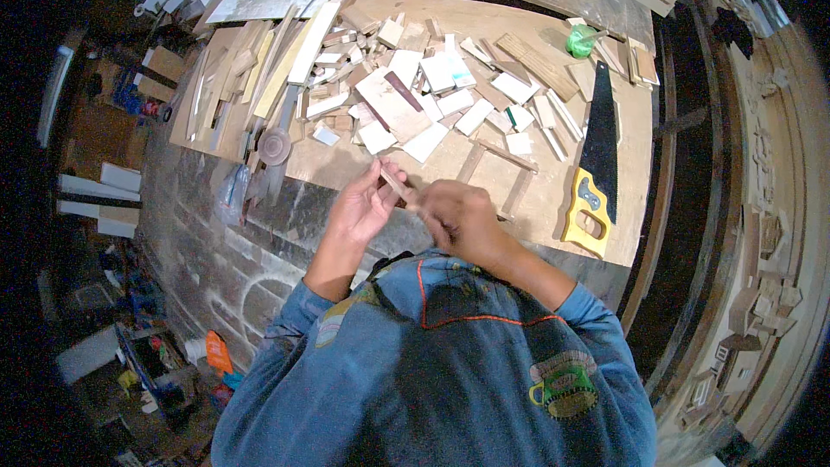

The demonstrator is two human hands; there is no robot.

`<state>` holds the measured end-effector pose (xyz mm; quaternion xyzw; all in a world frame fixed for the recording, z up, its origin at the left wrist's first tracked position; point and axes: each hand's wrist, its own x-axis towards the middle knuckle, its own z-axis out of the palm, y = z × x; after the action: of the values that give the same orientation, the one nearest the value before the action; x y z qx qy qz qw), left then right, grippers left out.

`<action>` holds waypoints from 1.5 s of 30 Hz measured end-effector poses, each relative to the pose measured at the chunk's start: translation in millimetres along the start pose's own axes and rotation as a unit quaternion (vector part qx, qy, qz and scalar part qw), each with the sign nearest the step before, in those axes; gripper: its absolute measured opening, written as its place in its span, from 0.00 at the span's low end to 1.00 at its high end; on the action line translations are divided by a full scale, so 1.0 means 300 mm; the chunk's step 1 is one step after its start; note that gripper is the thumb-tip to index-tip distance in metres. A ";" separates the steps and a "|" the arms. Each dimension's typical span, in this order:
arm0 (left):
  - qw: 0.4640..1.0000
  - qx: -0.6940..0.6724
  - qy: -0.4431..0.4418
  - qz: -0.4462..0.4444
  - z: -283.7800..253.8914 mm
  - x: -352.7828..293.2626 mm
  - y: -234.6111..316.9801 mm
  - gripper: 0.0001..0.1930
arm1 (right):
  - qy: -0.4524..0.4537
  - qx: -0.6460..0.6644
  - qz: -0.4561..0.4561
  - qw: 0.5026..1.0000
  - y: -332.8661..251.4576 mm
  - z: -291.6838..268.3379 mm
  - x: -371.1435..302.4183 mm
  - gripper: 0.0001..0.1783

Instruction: The person applies glue to the ends of small wooden strips using a stick and presses them together to form a square frame. They rub a sanding block against the surfaces of the wood pieces.

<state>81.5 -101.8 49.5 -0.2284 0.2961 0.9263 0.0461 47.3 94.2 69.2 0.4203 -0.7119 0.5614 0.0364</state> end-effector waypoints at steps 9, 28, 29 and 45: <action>0.587 0.664 -0.014 0.463 -0.001 -0.127 0.039 0.21 | 0.111 0.302 0.298 0.899 0.013 0.093 0.049 0.09; 0.601 0.720 -0.228 0.261 -0.017 -0.130 0.044 0.13 | 0.030 0.131 0.340 0.931 -0.086 0.038 -0.080 0.03; 0.613 0.718 -0.224 0.243 -0.007 -0.140 0.024 0.14 | 0.047 0.095 0.314 0.944 -0.088 0.052 -0.093 0.04; 0.827 0.442 -0.316 -0.143 -0.054 -0.104 -0.043 0.14 | 0.056 0.174 0.354 0.917 -0.088 0.106 -0.197 0.08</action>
<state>118.6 -98.9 45.1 0.0823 0.6075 0.7008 0.3649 115.5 100.5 46.7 0.1080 -0.7019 0.6755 -0.1984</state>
